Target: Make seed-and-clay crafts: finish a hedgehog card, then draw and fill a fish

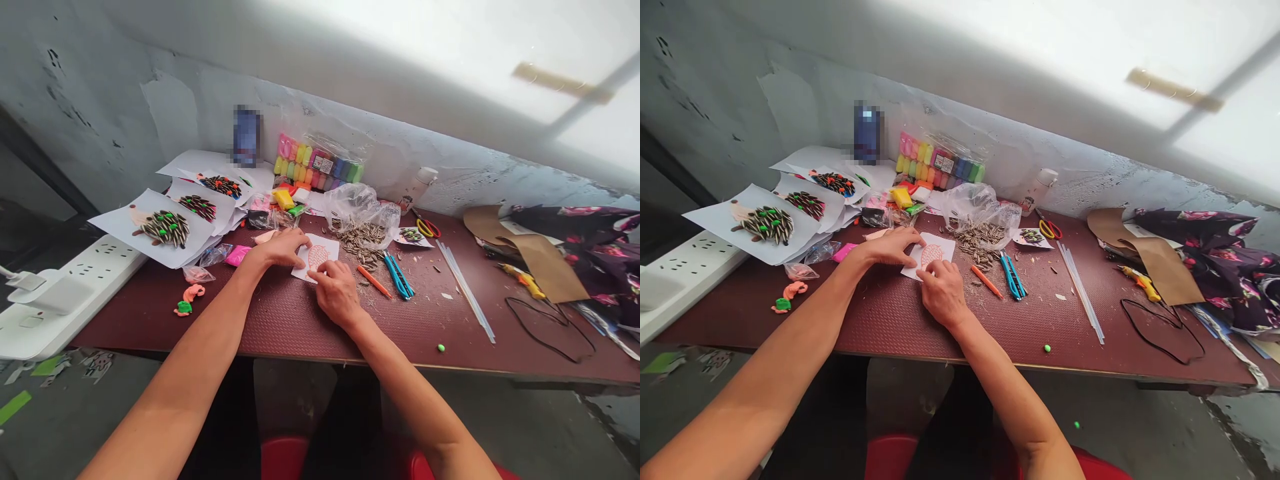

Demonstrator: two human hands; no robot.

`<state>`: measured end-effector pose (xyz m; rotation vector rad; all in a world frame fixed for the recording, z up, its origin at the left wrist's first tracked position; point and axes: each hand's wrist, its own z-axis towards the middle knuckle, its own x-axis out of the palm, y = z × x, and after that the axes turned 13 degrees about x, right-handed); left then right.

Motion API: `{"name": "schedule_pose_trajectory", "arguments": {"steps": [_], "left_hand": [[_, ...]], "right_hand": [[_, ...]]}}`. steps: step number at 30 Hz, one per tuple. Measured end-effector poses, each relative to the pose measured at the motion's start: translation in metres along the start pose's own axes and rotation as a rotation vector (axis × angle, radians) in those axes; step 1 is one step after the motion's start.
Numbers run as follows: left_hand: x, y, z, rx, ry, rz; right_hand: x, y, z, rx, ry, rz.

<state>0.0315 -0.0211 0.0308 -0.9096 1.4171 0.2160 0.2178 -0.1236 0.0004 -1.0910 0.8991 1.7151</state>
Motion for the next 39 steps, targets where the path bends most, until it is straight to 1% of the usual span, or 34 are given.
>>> {"name": "schedule_pose_trajectory", "arguments": {"steps": [2, 4, 11, 19, 25, 35, 39], "left_hand": [[0.0002, 0.0004, 0.0002, 0.004, -0.001, 0.002], [0.0004, 0.0007, 0.0003, 0.006, -0.003, 0.003], [-0.0003, -0.0004, -0.0003, 0.012, -0.006, -0.014], [-0.0009, -0.0016, -0.0006, 0.01, -0.008, -0.002], [0.0001, -0.0012, -0.0001, 0.009, -0.011, 0.001], [0.0003, -0.0008, -0.0003, 0.005, -0.012, 0.0], [0.0, -0.0004, -0.0005, 0.007, -0.015, -0.002]], "right_hand": [[-0.0015, -0.0024, 0.0001, 0.08, -0.029, 0.003], [-0.0025, -0.0037, 0.0005, 0.113, -0.032, -0.024], [-0.0031, 0.0003, 0.0007, 0.069, 0.022, -0.126], [-0.002, 0.0043, -0.0006, 0.014, 0.018, -0.207], [-0.0033, 0.0035, -0.0013, 0.073, -0.024, -0.198], [-0.0003, 0.004, -0.0025, 0.023, 0.007, -0.243], [-0.0006, 0.0033, -0.0037, 0.043, 0.008, -0.227]]}}
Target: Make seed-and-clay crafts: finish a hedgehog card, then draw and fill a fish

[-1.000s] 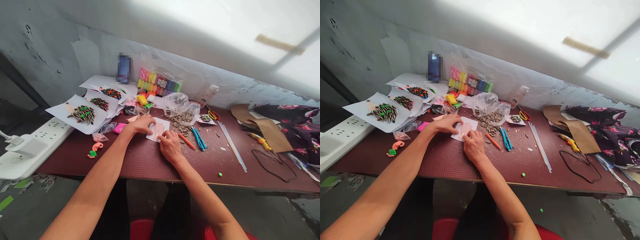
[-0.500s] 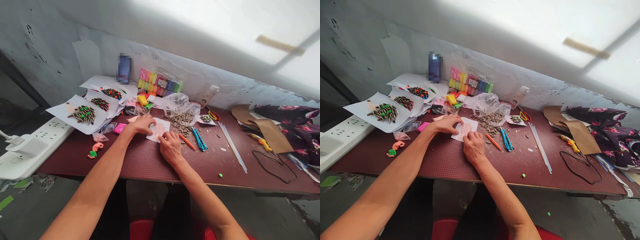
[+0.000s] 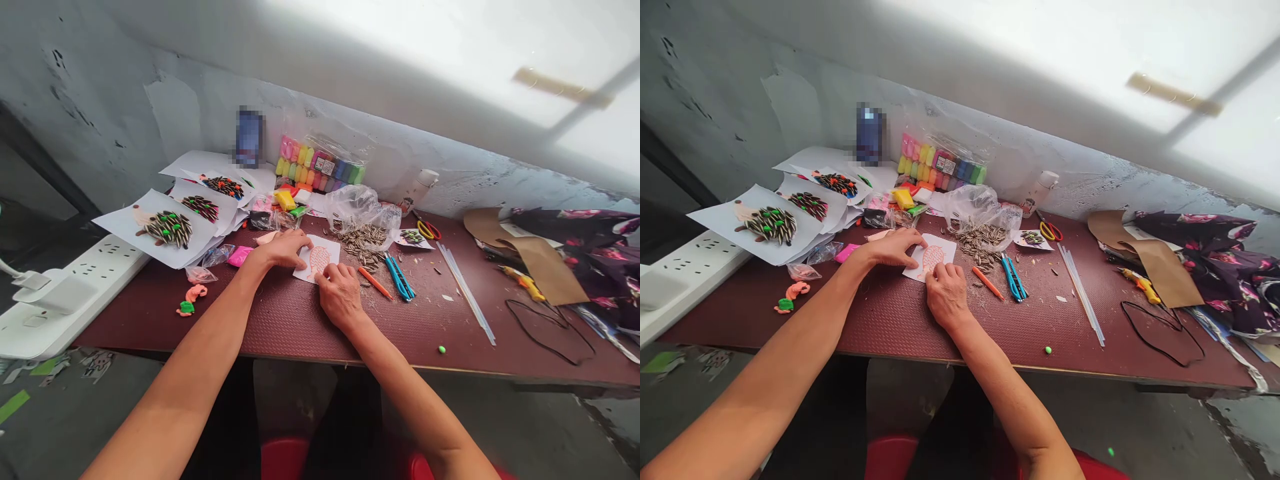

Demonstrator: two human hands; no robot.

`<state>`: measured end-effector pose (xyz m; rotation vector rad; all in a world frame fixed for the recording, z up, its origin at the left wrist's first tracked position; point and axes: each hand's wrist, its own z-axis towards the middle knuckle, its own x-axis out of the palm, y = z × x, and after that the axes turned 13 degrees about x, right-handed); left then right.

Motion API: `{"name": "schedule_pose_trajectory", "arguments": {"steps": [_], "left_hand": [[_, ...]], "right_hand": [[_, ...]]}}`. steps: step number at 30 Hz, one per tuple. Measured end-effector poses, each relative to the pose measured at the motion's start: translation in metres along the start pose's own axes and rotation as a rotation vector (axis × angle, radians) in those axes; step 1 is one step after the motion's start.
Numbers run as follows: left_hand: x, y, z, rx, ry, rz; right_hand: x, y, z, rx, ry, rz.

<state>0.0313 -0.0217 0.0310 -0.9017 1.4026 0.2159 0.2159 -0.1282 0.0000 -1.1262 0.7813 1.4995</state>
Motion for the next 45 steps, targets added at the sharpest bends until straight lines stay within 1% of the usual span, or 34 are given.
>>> {"name": "schedule_pose_trajectory", "arguments": {"steps": [5, 13, 18, 24, 31, 38, 41, 43, 45], "left_hand": [[0.0004, 0.001, 0.0005, 0.001, 0.009, -0.008], [0.0001, -0.0006, 0.0006, -0.007, 0.01, -0.004], [0.0001, 0.0, 0.0004, 0.012, 0.006, 0.001], [-0.0004, -0.0013, 0.0002, 0.008, 0.008, -0.005], [-0.0005, -0.0014, 0.0001, 0.007, 0.006, 0.011], [0.0007, -0.0001, 0.0007, 0.004, 0.004, 0.007], [0.0011, 0.0001, 0.0011, 0.0, 0.008, 0.005], [0.0012, 0.0001, 0.0011, -0.001, 0.009, 0.005], [0.0012, 0.0, 0.001, -0.001, 0.011, 0.005]], "right_hand": [[-0.0004, -0.0014, -0.001, 0.06, -0.032, 0.018], [-0.0021, -0.0001, 0.0005, 0.035, 0.029, 0.01], [-0.0011, -0.0002, -0.0004, 0.02, 0.01, -0.023], [-0.0004, -0.0016, -0.0014, 0.06, -0.043, -0.013], [-0.0008, 0.0005, -0.0008, 0.016, 0.022, -0.022], [-0.0006, -0.0009, -0.0036, 0.034, -0.02, -0.032], [-0.0028, -0.0015, -0.0046, -0.009, -0.051, -0.005], [-0.0041, -0.0012, -0.005, -0.055, -0.048, 0.016], [-0.0046, -0.0006, -0.0053, -0.067, -0.034, 0.018]]}}
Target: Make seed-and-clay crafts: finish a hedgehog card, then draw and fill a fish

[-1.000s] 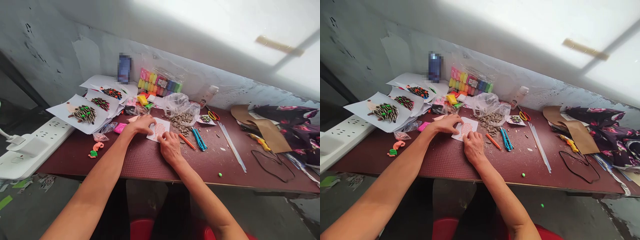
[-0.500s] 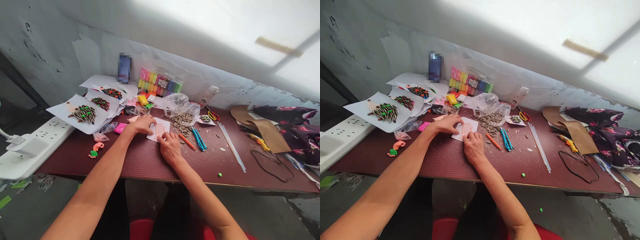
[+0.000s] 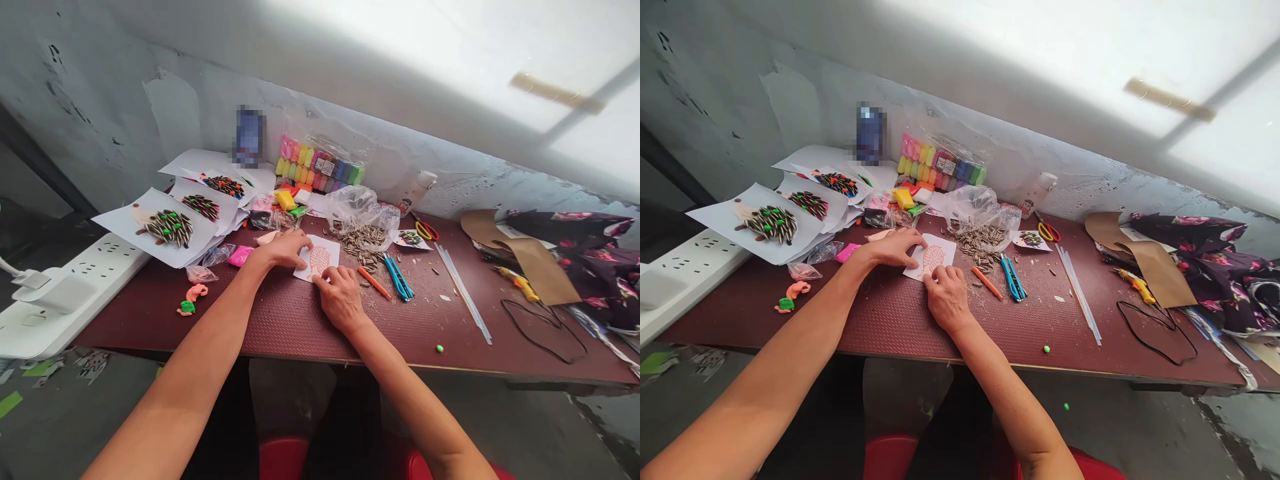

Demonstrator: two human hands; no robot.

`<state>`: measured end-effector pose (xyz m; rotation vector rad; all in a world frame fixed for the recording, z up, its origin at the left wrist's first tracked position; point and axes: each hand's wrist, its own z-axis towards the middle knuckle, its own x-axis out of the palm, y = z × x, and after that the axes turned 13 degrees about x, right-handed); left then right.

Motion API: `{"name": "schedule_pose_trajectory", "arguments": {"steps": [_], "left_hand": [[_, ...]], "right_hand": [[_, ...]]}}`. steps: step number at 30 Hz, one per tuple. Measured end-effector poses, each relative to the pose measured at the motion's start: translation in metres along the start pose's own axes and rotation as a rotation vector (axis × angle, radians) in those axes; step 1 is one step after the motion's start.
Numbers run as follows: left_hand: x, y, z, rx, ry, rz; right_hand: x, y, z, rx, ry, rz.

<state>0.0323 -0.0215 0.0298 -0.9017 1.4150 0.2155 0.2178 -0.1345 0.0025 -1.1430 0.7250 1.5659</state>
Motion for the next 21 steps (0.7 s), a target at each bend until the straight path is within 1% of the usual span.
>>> {"name": "schedule_pose_trajectory", "arguments": {"steps": [7, 11, 21], "left_hand": [[0.0003, 0.0012, 0.0001, 0.003, -0.004, -0.002], [0.0002, 0.0008, -0.0003, 0.006, -0.001, -0.004], [0.0, -0.0009, 0.0001, -0.002, 0.008, -0.001]], "right_hand": [[0.0018, 0.0002, -0.001, 0.057, 0.013, -0.012], [0.0017, -0.0005, 0.0002, 0.031, 0.018, 0.041], [0.0042, -0.0003, 0.0039, -0.009, 0.076, 0.107]]}}
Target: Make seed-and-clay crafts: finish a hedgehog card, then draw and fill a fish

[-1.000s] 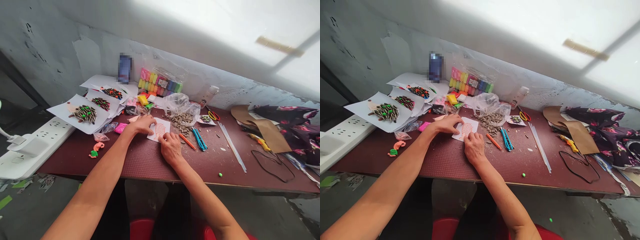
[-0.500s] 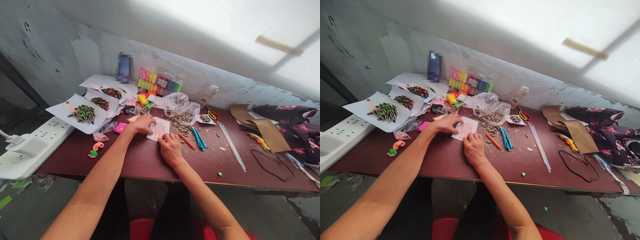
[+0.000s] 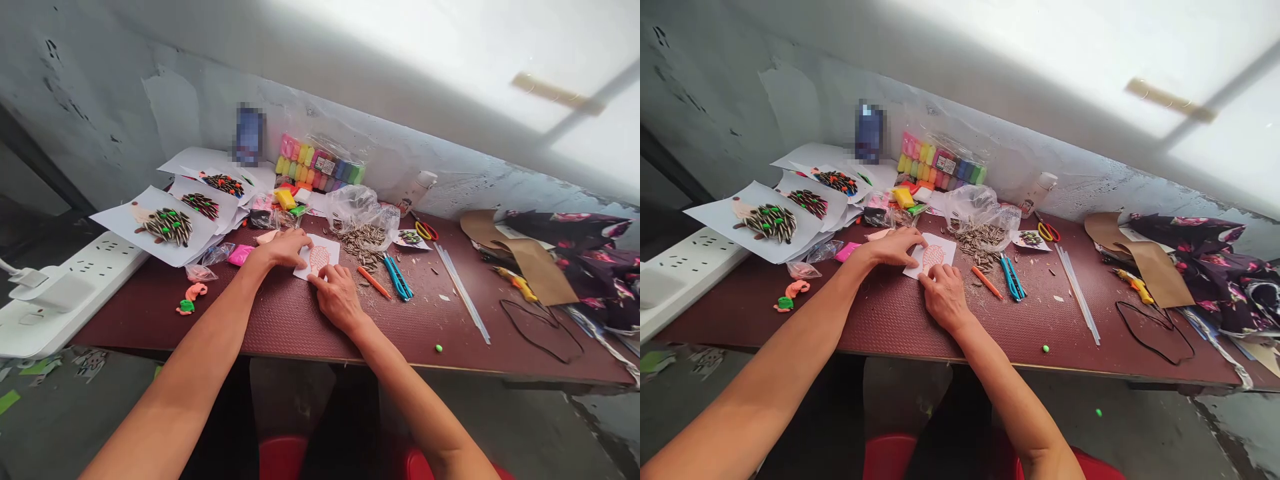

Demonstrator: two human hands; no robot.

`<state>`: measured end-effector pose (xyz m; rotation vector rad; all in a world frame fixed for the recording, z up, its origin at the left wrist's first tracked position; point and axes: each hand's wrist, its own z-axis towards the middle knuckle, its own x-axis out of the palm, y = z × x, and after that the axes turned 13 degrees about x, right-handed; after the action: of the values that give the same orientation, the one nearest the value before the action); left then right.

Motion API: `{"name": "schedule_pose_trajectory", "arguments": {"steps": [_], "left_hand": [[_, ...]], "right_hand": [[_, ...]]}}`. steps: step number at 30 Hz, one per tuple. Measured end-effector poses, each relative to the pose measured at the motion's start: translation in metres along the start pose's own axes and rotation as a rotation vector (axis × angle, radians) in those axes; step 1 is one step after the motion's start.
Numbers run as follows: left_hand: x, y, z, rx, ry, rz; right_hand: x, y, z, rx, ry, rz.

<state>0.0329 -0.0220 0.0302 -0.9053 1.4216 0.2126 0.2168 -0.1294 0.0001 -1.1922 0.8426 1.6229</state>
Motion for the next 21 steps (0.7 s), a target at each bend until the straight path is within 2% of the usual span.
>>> {"name": "schedule_pose_trajectory", "arguments": {"steps": [4, 10, 21], "left_hand": [[-0.0013, -0.0018, -0.0008, -0.002, 0.004, 0.006], [-0.001, -0.0012, -0.0014, -0.003, 0.001, -0.003], [-0.0013, -0.002, -0.0012, 0.0, -0.006, -0.008]], "right_hand": [[0.0003, -0.0007, 0.0, -0.014, 0.005, 0.025], [-0.0005, -0.0012, -0.0029, 0.062, -0.029, 0.048], [-0.0049, 0.002, -0.0008, 0.008, 0.056, 0.016]]}}
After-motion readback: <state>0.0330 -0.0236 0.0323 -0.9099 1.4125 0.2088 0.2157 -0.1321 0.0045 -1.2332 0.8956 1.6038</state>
